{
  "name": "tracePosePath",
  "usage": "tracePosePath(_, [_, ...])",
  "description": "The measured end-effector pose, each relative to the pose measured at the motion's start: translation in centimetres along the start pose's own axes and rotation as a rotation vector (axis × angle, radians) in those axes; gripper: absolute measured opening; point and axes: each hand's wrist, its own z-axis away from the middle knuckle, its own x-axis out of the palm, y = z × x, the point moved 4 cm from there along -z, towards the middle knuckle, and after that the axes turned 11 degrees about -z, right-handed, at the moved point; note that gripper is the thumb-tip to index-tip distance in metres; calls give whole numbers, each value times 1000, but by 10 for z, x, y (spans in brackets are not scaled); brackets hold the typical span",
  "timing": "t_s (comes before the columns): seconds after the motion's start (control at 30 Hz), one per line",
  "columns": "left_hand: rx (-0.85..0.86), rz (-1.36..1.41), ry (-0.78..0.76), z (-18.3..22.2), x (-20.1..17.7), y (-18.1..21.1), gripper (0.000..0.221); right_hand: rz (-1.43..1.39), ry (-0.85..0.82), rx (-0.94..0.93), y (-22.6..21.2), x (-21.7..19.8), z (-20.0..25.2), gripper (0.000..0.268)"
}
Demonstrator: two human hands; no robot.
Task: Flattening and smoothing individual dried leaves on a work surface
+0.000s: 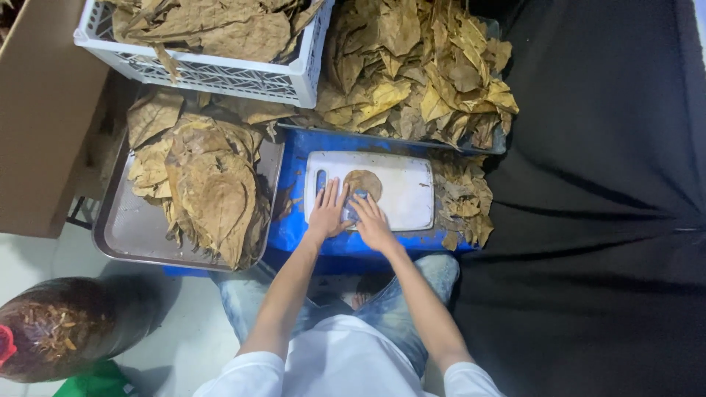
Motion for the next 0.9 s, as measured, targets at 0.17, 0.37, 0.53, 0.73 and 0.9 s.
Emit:
tracePosePath(0.17, [3, 44, 19, -2, 5, 2, 111, 165, -24, 119, 33, -28, -40, 65])
tracePosePath(0.37, [-20, 43, -4, -2, -1, -5, 111, 183, -26, 354, 47, -38, -76, 64])
tracePosePath(0.53, [-26, 62, -17, -1, -2, -5, 111, 138, 15, 300, 12, -42, -40, 62])
tracePosePath(0.73, [-25, 12, -20, 2, -4, -6, 111, 6, -124, 153, -30, -15, -8, 68])
tracePosePath(0.9, [-24, 62, -11, -4, 3, -4, 114, 146, -99, 214, -18, -29, -48, 66])
